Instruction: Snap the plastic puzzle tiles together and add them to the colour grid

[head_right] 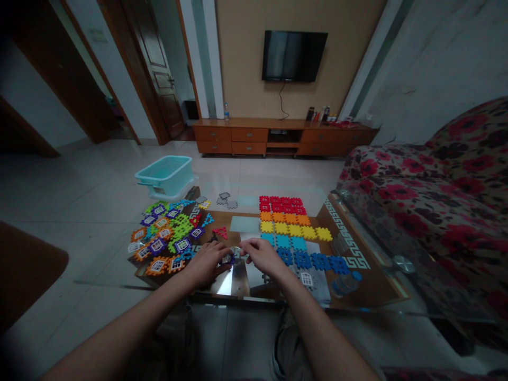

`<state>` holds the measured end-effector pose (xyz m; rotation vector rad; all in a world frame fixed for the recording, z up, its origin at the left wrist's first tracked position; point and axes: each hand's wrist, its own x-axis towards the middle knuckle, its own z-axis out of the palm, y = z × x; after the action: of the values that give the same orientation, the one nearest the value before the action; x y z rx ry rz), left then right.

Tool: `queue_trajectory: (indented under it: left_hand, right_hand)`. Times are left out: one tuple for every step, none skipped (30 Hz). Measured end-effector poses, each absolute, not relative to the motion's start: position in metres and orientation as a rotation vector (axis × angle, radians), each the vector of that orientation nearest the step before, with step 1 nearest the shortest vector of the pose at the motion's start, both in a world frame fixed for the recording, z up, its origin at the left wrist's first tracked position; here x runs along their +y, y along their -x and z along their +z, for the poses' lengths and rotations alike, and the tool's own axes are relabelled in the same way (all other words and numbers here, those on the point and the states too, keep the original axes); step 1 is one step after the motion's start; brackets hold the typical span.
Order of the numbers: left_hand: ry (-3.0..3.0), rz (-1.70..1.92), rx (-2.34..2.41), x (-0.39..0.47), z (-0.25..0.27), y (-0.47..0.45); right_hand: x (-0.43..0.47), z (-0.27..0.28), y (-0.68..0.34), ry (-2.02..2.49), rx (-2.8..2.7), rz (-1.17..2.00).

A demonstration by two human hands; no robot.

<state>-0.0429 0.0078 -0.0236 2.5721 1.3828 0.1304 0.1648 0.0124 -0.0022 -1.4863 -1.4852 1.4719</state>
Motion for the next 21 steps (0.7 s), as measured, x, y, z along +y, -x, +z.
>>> queue_trajectory:
  left_hand:
    - [-2.572, 0.143, 1.372, 0.009, -0.025, 0.045]
    - [-2.568, 0.168, 1.362, 0.011, -0.026, 0.047]
    - [-2.561, 0.208, 1.362, 0.014, -0.027, 0.051]
    - [-2.55, 0.261, 1.371, 0.018, -0.029, 0.055]
    - [-2.533, 0.318, 1.399, 0.023, -0.03, 0.059]
    - [-2.507, 0.383, 1.458, 0.029, -0.032, 0.064]
    - [-2.48, 0.43, 1.521, 0.034, -0.034, 0.068]
    - [-2.445, 0.46, 1.599, 0.04, -0.036, 0.072]
    - [-2.41, 0.486, 1.67, 0.046, -0.038, 0.076]
    - [-2.385, 0.5, 1.719, 0.05, -0.041, 0.078]
    - [-2.367, 0.51, 1.755, 0.055, -0.044, 0.079]
    - [-2.356, 0.511, 1.775, 0.058, -0.047, 0.079]
    - [-2.351, 0.502, 1.782, 0.061, -0.05, 0.077]
    - [-2.348, 0.484, 1.782, 0.064, -0.052, 0.075]
    - [-2.346, 0.462, 1.778, 0.066, -0.054, 0.072]
    - [-2.348, 0.443, 1.771, 0.068, -0.056, 0.068]
    - [-2.354, 0.43, 1.762, 0.07, -0.057, 0.064]
    - [-2.362, 0.424, 1.756, 0.072, -0.058, 0.06]
    - [-2.373, 0.425, 1.755, 0.073, -0.059, 0.056]
    - [-2.382, 0.427, 1.761, 0.075, -0.06, 0.053]
    - [-2.386, 0.423, 1.774, 0.076, -0.06, 0.05]
  right_hand:
    - [0.012, -0.001, -0.164, 1.488, -1.493, 1.467]
    - [0.012, -0.001, -0.164, 1.489, -1.497, 1.462]
    - [0.012, 0.0, -0.164, 1.491, -1.497, 1.458]
    - [0.012, 0.001, -0.164, 1.491, -1.495, 1.454]
    - [0.013, 0.001, -0.164, 1.488, -1.493, 1.447]
    - [0.013, 0.0, -0.165, 1.482, -1.491, 1.434]
    - [0.014, -0.001, -0.165, 1.475, -1.492, 1.414]
    - [0.014, -0.002, -0.165, 1.468, -1.5, 1.39]
    - [0.014, -0.004, -0.164, 1.465, -1.517, 1.364]
    - [0.013, -0.005, -0.162, 1.469, -1.541, 1.339]
    - [0.011, -0.006, -0.16, 1.474, -1.578, 1.32]
    - [0.009, -0.006, -0.157, 1.483, -1.621, 1.307]
    - [0.005, -0.006, -0.153, 1.487, -1.665, 1.301]
    - [0.001, -0.006, -0.149, 1.463, -1.721, 1.306]
    - [-0.004, -0.005, -0.144, 1.448, -1.76, 1.314]
    - [-0.009, -0.005, -0.139, 1.429, -1.801, 1.34]
    - [-0.014, -0.004, -0.134, 1.392, -1.85, 1.367]
    - [-0.018, -0.003, -0.131, 1.355, -1.891, 1.389]
    - [-0.022, -0.003, -0.128, 1.308, -1.917, 1.403]
    - [-0.025, -0.003, -0.125, 1.264, -1.942, 1.406]
    - [-0.027, -0.003, -0.124, 1.234, -1.961, 1.404]
